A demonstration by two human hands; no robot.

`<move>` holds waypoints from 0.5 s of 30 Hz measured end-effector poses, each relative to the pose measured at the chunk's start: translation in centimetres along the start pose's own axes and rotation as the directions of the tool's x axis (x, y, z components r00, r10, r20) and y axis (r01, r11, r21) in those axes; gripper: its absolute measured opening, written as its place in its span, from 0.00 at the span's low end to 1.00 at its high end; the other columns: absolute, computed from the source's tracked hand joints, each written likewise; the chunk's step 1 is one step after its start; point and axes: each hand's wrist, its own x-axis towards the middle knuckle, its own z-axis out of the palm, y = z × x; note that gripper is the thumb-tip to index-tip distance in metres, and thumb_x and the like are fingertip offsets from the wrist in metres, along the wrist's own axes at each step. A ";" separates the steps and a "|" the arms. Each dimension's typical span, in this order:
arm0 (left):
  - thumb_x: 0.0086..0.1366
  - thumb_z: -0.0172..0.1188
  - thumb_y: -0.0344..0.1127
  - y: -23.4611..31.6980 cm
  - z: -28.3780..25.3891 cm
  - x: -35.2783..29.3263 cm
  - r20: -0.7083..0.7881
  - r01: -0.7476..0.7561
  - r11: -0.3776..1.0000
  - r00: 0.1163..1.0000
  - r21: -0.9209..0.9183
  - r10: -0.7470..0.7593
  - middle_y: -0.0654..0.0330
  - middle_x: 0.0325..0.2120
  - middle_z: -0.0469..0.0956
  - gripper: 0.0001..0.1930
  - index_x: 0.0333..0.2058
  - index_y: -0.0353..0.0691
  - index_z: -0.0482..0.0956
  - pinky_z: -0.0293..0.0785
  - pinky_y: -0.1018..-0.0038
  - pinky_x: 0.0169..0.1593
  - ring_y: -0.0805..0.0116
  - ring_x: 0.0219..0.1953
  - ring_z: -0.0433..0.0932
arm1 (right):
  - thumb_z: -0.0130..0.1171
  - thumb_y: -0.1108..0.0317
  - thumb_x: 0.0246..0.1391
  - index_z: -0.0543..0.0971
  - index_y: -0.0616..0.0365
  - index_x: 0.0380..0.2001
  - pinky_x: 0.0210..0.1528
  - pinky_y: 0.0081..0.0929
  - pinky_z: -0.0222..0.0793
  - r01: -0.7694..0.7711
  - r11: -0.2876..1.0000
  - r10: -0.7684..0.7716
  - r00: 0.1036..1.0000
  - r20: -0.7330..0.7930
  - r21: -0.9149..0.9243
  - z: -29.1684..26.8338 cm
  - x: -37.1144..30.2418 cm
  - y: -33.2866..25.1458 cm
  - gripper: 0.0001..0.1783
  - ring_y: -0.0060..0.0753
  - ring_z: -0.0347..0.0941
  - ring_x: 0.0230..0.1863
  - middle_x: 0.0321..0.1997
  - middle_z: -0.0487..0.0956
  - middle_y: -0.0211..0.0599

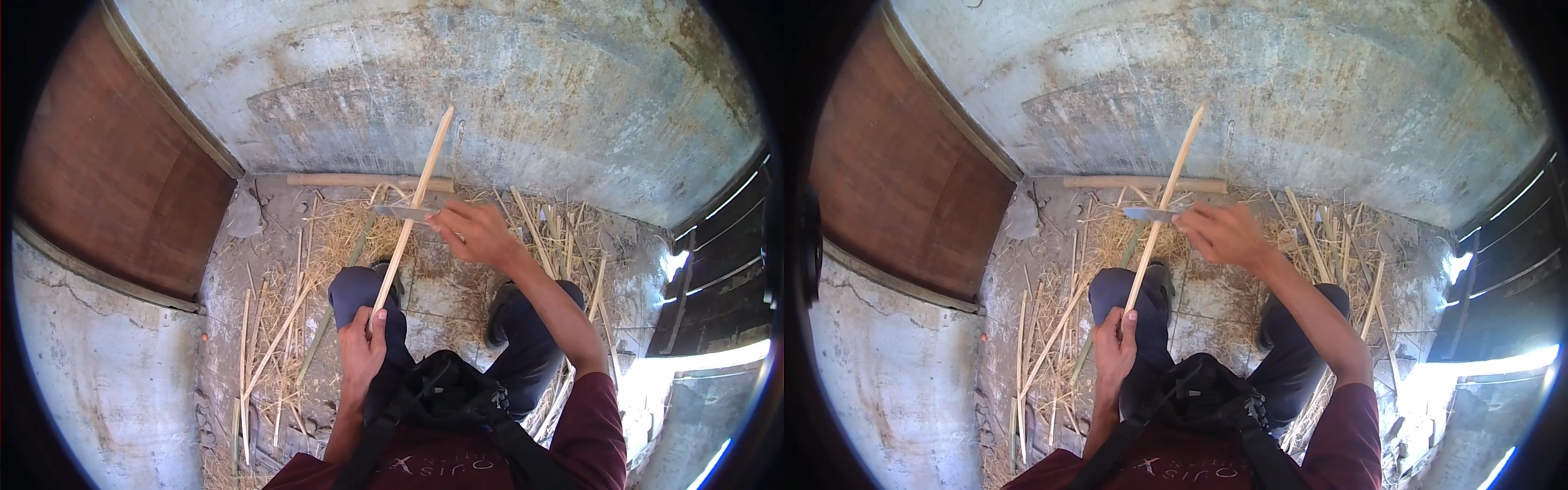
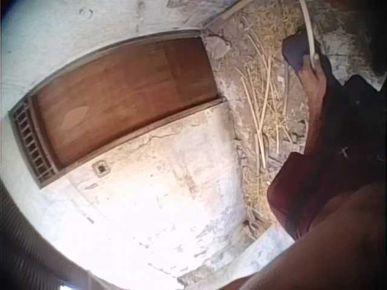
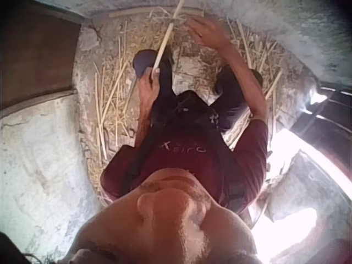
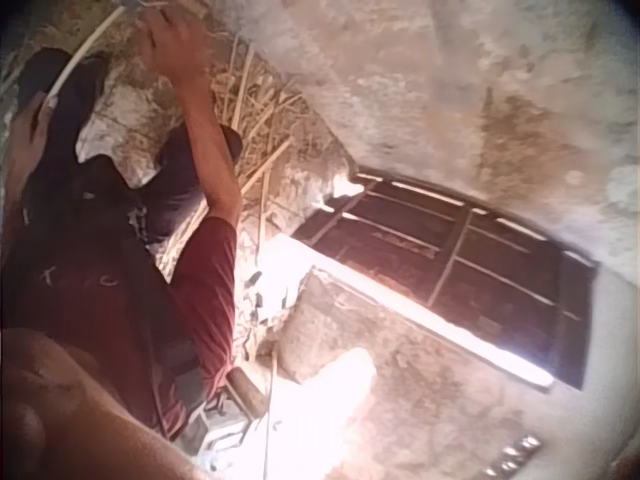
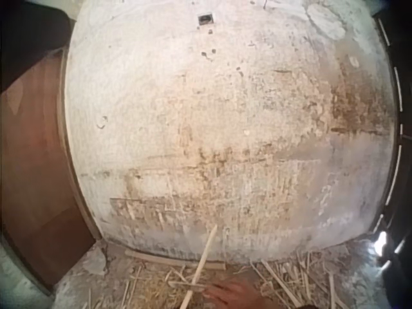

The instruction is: The person whittles a thin wooden rod by hand using a small knife, shaving off pieces of wood to thin one end.

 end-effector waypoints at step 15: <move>0.80 0.61 0.40 -0.6 -1.1 -2.3 0.039 -0.039 0.999 0.998 0.006 0.039 0.58 0.12 0.66 0.16 0.33 0.35 0.78 0.57 0.62 0.24 0.68 0.14 0.62 | 0.64 0.70 0.67 0.86 0.50 0.45 0.29 0.43 0.75 -0.196 0.978 0.191 0.980 -0.062 -0.068 -3.7 0.7 3.6 0.06 0.50 0.82 0.29 0.36 0.84 0.37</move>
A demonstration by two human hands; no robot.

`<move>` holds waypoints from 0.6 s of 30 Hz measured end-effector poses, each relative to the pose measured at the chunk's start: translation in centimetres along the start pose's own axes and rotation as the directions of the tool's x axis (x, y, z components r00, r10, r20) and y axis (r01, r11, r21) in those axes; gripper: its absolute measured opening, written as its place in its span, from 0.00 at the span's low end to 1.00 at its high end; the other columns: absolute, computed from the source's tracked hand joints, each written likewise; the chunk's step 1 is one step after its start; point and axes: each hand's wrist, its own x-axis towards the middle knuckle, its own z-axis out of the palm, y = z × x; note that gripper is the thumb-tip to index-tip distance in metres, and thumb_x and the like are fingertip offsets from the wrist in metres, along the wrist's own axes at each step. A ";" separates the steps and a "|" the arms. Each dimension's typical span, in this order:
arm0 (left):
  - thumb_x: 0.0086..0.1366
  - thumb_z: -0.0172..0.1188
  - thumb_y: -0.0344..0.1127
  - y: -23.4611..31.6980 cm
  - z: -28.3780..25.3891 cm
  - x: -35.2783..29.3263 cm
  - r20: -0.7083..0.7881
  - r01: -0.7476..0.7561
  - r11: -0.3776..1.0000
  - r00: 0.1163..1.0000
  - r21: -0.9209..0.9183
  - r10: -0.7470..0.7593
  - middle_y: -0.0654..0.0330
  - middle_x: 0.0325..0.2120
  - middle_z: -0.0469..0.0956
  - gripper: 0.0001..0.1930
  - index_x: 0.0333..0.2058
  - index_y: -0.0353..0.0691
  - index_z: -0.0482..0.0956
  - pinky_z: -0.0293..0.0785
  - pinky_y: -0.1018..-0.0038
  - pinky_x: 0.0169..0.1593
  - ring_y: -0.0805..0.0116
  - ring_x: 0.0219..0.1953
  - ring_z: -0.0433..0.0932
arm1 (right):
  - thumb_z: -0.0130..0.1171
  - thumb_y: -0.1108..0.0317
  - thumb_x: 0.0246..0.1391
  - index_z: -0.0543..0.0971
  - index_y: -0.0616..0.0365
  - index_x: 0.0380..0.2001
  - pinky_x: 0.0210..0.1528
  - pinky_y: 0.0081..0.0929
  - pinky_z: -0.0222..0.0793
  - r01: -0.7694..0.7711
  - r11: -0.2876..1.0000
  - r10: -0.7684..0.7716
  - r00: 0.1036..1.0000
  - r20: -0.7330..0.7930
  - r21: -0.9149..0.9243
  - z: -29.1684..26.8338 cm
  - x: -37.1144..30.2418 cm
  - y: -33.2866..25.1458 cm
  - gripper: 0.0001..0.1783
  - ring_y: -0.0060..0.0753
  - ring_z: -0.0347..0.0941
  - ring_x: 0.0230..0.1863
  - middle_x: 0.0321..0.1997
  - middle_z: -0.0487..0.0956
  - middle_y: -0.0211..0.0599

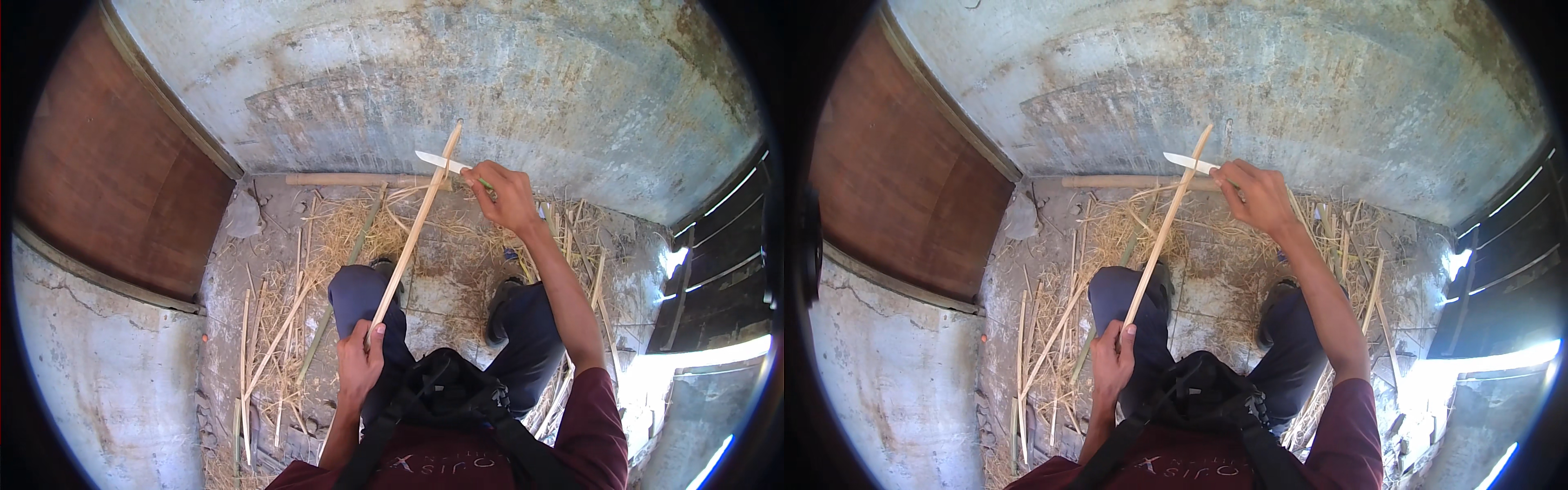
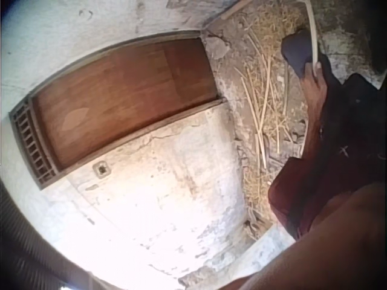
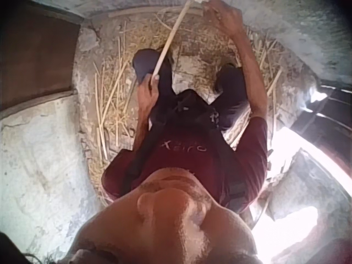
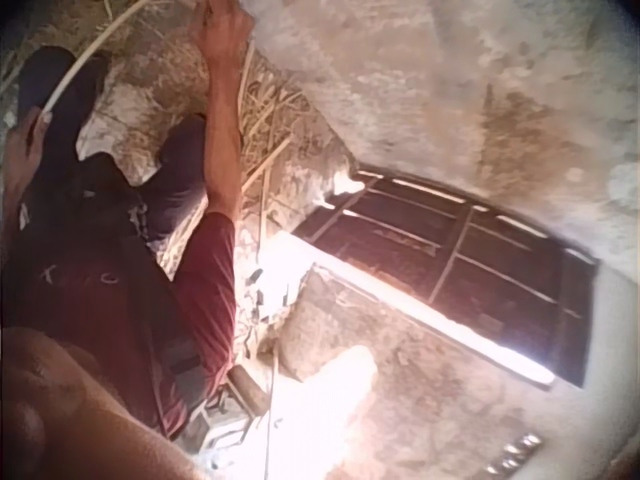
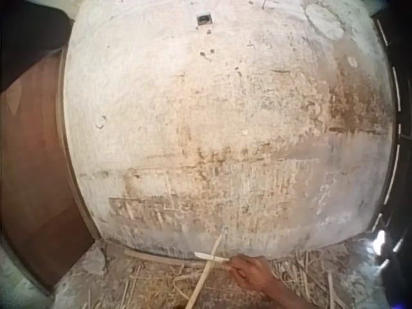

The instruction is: The person whittles a thin wooden rod by hand using a small knife, shaving off pieces of wood to thin one end.

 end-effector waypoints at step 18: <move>0.80 0.62 0.40 -1.0 -0.5 -0.9 0.064 0.032 0.996 0.997 0.083 -0.037 0.50 0.14 0.72 0.14 0.35 0.36 0.78 0.65 0.57 0.25 0.54 0.15 0.73 | 0.66 0.75 0.64 0.85 0.54 0.44 0.36 0.45 0.79 -0.051 0.999 0.051 0.999 -0.015 -0.010 0.5 0.2 1.4 0.07 0.54 0.84 0.35 0.39 0.86 0.42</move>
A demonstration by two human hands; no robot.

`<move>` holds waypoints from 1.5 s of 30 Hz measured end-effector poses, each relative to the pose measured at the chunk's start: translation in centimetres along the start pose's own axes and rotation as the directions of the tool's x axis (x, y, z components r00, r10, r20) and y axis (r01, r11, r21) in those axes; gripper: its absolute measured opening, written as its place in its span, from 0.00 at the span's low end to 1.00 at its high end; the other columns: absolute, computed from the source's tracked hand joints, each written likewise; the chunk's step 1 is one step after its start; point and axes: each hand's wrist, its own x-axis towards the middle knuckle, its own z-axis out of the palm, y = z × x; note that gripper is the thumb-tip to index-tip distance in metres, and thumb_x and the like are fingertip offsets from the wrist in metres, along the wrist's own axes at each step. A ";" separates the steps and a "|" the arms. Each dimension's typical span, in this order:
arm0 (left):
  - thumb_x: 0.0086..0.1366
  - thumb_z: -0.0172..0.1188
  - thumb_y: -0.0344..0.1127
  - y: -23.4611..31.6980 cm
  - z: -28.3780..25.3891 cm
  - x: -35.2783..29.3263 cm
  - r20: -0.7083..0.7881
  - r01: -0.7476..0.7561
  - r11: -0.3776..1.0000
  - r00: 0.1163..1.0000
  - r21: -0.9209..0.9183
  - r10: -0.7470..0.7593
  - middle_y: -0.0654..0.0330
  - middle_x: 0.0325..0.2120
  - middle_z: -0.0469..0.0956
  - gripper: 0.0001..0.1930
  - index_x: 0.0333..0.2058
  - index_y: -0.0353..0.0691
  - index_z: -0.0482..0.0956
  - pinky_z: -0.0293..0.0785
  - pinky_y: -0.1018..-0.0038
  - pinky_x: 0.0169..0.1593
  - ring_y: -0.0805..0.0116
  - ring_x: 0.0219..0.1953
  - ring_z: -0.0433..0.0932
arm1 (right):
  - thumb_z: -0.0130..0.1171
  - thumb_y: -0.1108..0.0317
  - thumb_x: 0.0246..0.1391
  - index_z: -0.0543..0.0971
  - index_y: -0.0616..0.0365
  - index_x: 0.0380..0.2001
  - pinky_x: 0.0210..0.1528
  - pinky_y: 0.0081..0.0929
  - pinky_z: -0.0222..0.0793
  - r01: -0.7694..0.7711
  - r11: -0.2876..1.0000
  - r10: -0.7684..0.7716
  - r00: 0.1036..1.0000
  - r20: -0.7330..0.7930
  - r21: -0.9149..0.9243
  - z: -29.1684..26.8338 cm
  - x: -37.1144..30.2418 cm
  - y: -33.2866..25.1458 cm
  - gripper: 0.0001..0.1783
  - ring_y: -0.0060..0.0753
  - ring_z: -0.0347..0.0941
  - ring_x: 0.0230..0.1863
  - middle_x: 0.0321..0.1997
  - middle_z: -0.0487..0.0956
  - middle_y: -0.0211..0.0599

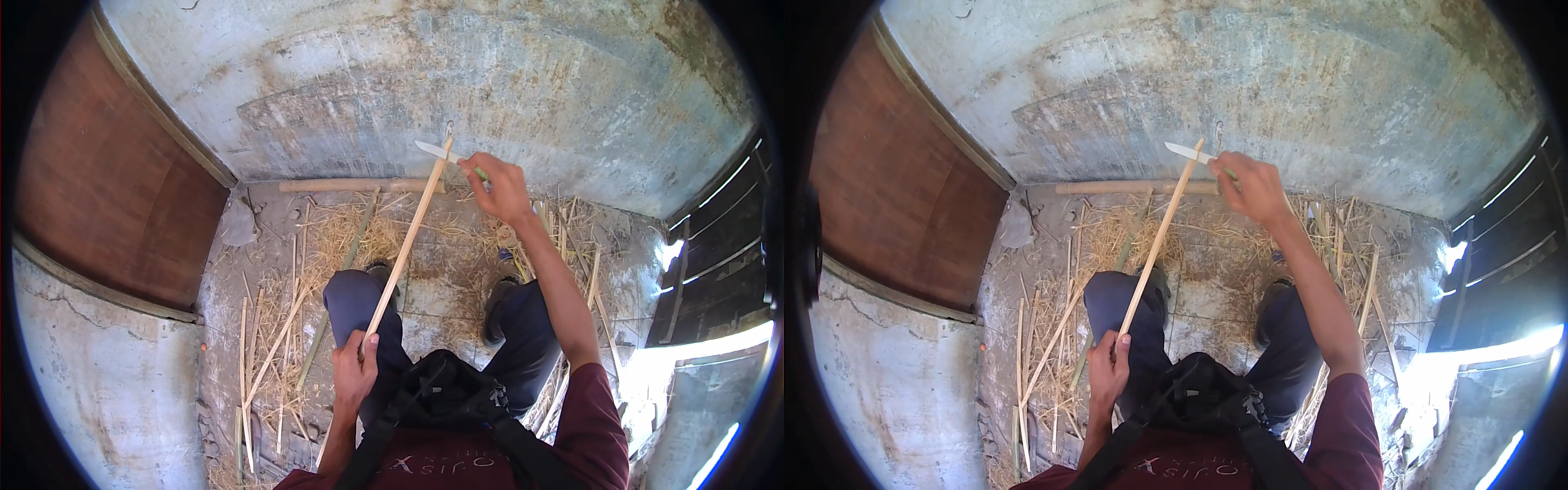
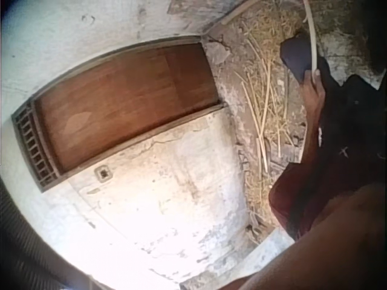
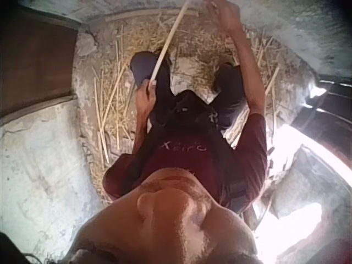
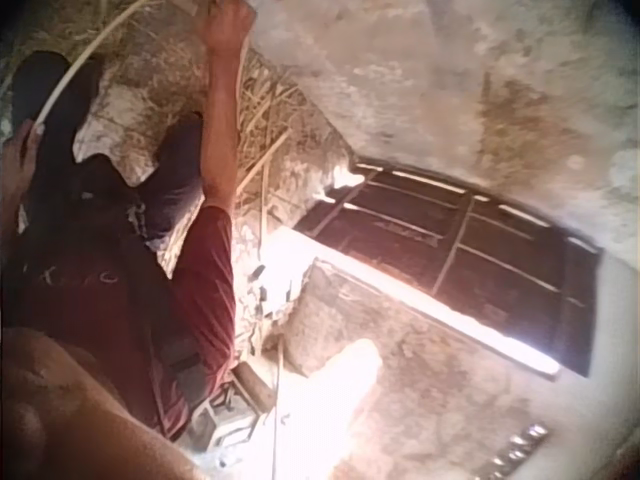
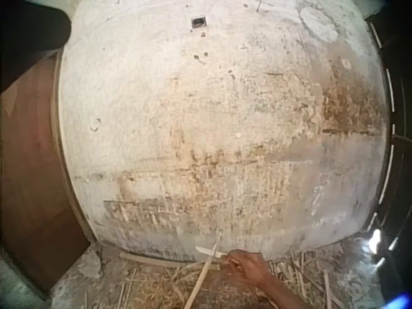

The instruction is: The person whittles a thin wooden rod by hand using a small knife, shaving off pieces of wood to thin one end.

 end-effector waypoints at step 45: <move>0.78 0.68 0.40 3.5 1.7 7.4 0.000 -0.003 0.953 1.000 -0.304 0.003 0.71 0.19 0.69 0.13 0.39 0.35 0.84 0.55 0.75 0.26 0.84 0.24 0.61 | 0.63 0.67 0.73 0.74 0.57 0.57 0.41 0.42 0.79 -0.120 0.924 0.142 0.989 -0.034 0.364 1.8 -3.0 -4.3 0.15 0.50 0.86 0.38 0.45 0.87 0.49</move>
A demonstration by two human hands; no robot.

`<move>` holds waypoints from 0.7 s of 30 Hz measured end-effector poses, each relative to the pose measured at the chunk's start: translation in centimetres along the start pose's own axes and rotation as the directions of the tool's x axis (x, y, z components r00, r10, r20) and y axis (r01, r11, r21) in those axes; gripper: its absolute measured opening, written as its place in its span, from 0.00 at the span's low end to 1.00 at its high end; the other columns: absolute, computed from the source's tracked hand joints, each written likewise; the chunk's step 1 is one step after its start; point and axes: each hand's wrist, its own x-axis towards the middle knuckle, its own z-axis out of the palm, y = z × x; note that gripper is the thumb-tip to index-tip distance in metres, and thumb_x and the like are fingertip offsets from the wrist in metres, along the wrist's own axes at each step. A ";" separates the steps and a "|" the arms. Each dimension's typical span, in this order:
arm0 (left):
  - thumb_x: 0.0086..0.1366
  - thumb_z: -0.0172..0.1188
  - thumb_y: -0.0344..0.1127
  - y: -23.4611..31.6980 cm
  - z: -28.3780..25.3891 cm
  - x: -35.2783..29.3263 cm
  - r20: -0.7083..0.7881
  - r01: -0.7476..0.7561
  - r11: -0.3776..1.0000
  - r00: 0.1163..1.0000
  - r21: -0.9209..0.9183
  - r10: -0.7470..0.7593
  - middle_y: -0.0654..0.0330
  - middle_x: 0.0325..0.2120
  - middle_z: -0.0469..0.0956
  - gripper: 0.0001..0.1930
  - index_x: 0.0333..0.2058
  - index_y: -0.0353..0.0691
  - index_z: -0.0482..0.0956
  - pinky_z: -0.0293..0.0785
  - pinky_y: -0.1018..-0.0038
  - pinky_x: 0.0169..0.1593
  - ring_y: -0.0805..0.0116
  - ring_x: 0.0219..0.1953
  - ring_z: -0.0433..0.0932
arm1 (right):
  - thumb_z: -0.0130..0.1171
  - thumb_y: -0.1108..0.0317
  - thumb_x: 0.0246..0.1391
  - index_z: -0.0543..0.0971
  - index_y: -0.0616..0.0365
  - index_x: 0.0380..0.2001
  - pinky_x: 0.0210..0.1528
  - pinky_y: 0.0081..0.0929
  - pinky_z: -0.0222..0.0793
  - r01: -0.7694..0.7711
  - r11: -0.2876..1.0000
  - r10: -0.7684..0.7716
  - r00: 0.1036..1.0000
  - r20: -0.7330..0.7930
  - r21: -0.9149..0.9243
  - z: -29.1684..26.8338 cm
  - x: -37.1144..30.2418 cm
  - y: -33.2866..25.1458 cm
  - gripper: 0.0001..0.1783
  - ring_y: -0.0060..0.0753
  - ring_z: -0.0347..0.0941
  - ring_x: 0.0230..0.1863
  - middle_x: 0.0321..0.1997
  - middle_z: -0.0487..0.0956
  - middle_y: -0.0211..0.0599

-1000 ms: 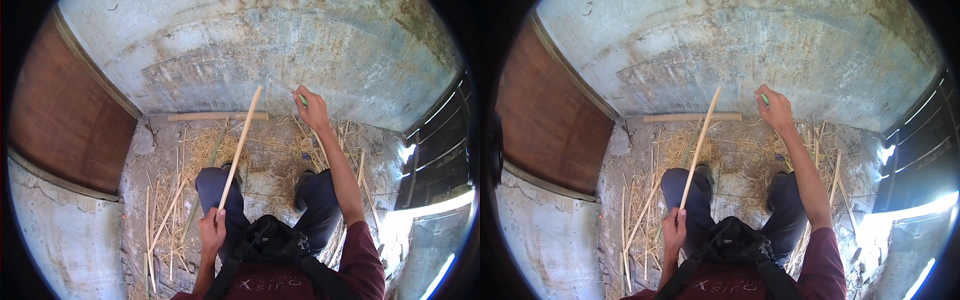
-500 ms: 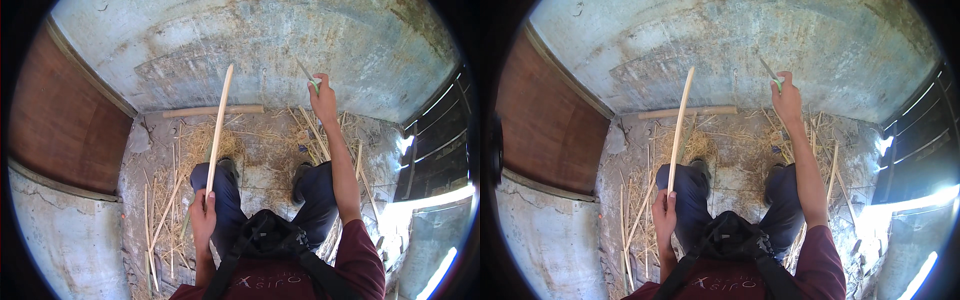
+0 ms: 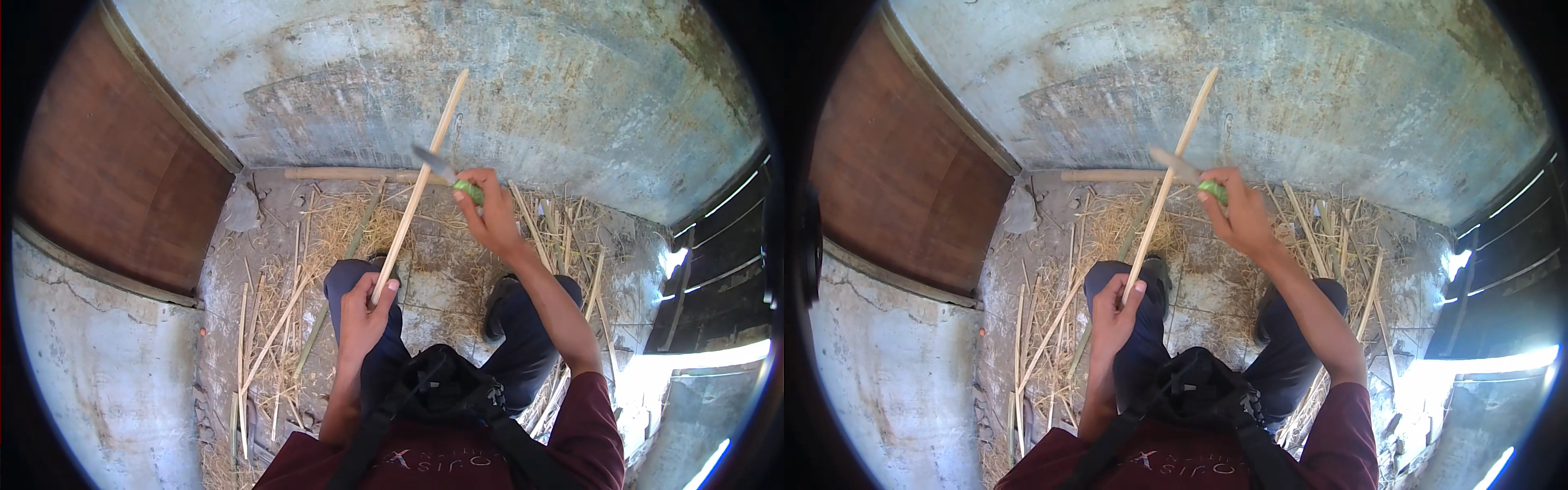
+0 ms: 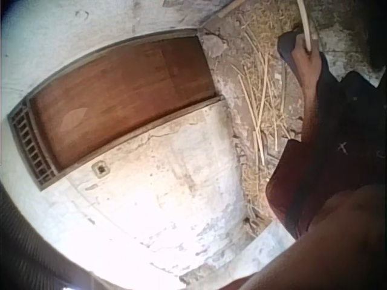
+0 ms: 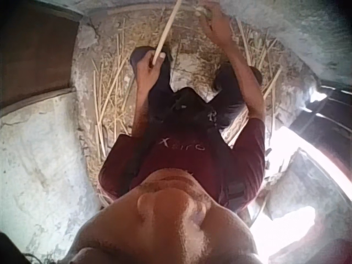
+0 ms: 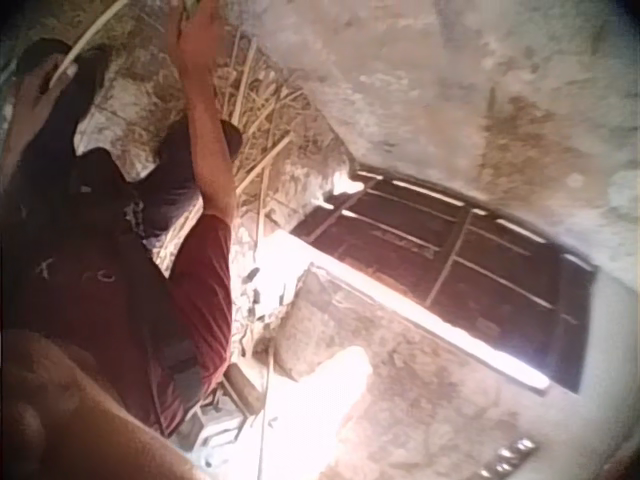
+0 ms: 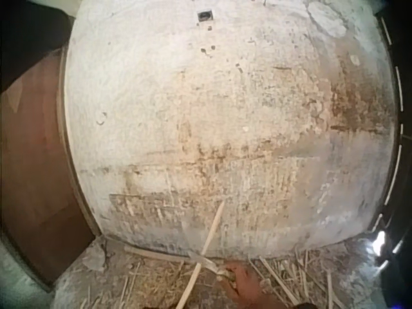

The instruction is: The person whittles a thin wooden rod by hand using a small knife, shaving off pieces of wood to thin one end.

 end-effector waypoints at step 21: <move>0.83 0.58 0.43 -2.8 1.3 0.9 0.039 0.101 0.969 0.995 -0.226 -0.095 0.74 0.19 0.66 0.18 0.36 0.34 0.84 0.53 0.76 0.27 0.85 0.24 0.60 | 0.72 0.62 0.64 0.81 0.54 0.56 0.39 0.40 0.82 0.261 0.965 -0.232 0.893 0.385 -0.026 4.2 -2.6 -2.4 0.20 0.48 0.88 0.38 0.43 0.88 0.40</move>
